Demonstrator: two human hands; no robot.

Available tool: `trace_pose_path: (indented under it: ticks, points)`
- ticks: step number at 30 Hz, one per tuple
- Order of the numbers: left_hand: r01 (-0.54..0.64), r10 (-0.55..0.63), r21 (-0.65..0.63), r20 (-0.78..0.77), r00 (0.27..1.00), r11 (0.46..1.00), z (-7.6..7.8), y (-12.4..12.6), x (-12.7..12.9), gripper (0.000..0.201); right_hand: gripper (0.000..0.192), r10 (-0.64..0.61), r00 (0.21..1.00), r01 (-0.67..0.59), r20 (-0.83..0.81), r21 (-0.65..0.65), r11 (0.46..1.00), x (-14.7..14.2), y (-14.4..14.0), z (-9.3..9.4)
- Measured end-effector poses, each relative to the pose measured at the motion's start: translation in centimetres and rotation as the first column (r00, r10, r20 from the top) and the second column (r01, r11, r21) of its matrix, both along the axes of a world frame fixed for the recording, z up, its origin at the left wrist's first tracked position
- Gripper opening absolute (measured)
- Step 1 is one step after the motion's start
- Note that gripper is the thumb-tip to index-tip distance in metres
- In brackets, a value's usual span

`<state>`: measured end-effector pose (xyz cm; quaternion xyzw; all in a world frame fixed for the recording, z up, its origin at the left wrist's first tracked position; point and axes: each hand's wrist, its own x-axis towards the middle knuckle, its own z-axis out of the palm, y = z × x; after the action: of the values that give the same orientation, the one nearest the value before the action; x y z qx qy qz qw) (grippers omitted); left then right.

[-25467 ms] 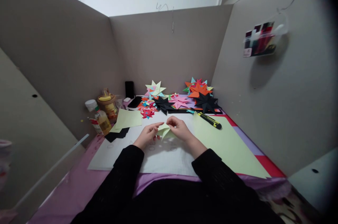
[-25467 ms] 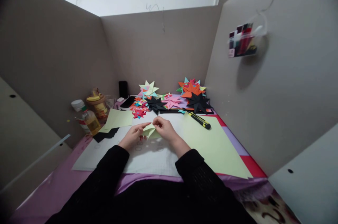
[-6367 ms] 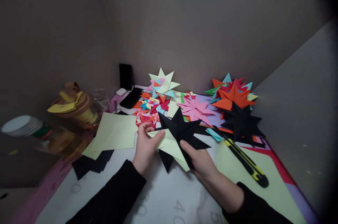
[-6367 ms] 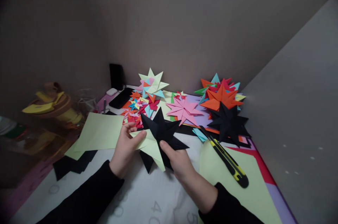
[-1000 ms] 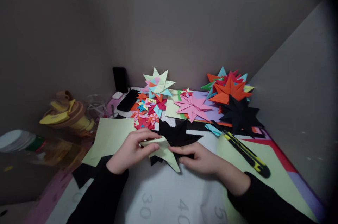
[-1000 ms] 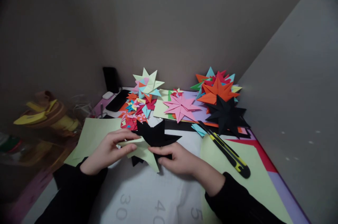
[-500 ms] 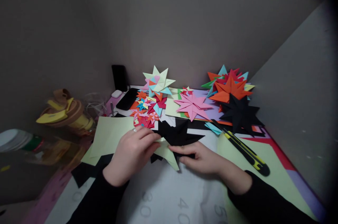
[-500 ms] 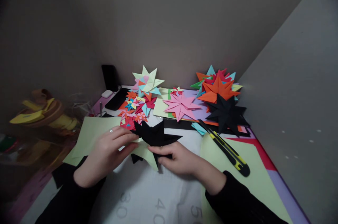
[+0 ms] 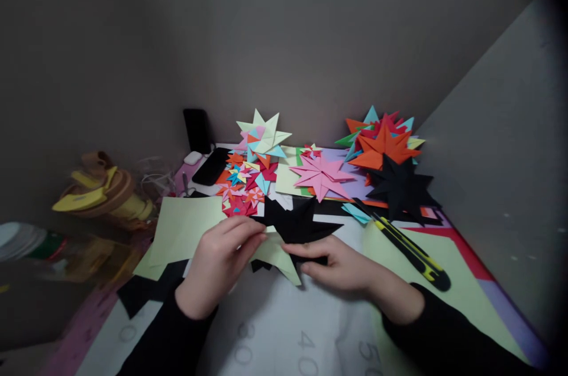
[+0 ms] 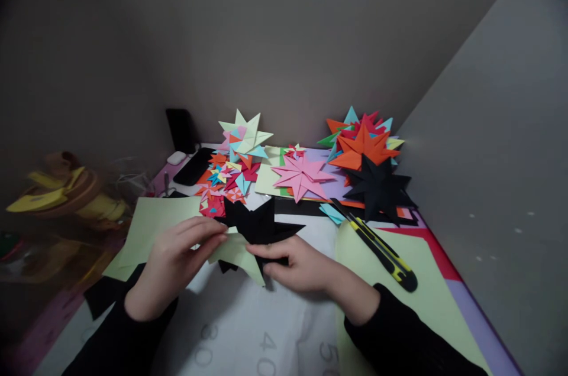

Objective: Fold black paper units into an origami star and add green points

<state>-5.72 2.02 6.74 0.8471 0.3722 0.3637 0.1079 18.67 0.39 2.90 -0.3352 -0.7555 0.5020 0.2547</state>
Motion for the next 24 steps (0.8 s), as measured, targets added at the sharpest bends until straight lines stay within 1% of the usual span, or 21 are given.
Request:
trace_pose_path:
  ticks: [3, 7, 10, 12, 15, 17, 19, 22, 24]
  points:
    - [-0.012, 0.012, -0.009, -0.019, 1.0, 1.0, -0.2, 0.3, -0.3, 0.009, 0.047, 0.015, 1.0, -0.015, -0.027, -0.016, 1.0, 0.0, 0.0, 0.2]
    - [-0.085, 0.081, -0.101, -0.044, 0.996, 0.991, -0.8, 0.5, 0.1, 0.009, 0.043, 0.041, 0.998, -0.045, -0.056, -0.068, 0.997, 0.0, 0.0, 0.1]
    - [-0.138, 0.135, -0.141, -0.034, 0.99, 0.98, -1.1, 0.5, 0.5, 0.011, 0.045, 0.031, 0.998, -0.037, -0.059, -0.104, 0.994, 0.0, 0.0, 0.0]
    - [-0.148, 0.146, -0.168, -0.024, 0.989, 0.975, -0.9, 0.5, 0.4, 0.012, 0.046, 0.014, 0.997, -0.023, -0.078, -0.115, 0.993, 0.0, 0.0, -0.1]
    - [-0.136, 0.143, -0.256, 0.011, 0.99, 0.957, -0.4, 0.8, -0.3, 0.013, 0.045, -0.024, 0.992, 0.009, -0.122, -0.123, 0.992, 0.0, 0.2, -0.1]
    - [-0.127, 0.147, -0.335, 0.036, 0.988, 0.934, 0.1, 1.0, -0.8, 0.015, 0.044, -0.037, 0.99, 0.019, -0.138, -0.128, 0.992, 0.0, 0.3, -0.1]
    - [-0.129, 0.167, -0.42, 0.055, 0.984, 0.898, 0.3, 1.1, -1.1, 0.02, 0.044, -0.027, 0.989, 0.008, -0.144, -0.13, 0.991, 0.1, 0.3, -0.1]
    - [-0.128, 0.219, -0.557, 0.101, 0.97, 0.821, 0.2, 1.3, -0.9, 0.029, 0.043, 0.004, 0.989, -0.023, -0.145, -0.127, 0.992, 0.2, 0.3, -0.2]
    - [-0.124, 0.26, -0.614, 0.138, 0.956, 0.78, -0.1, 1.2, -0.4, 0.032, 0.042, 0.02, 0.989, -0.038, -0.149, -0.121, 0.992, 0.2, 0.2, -0.2]
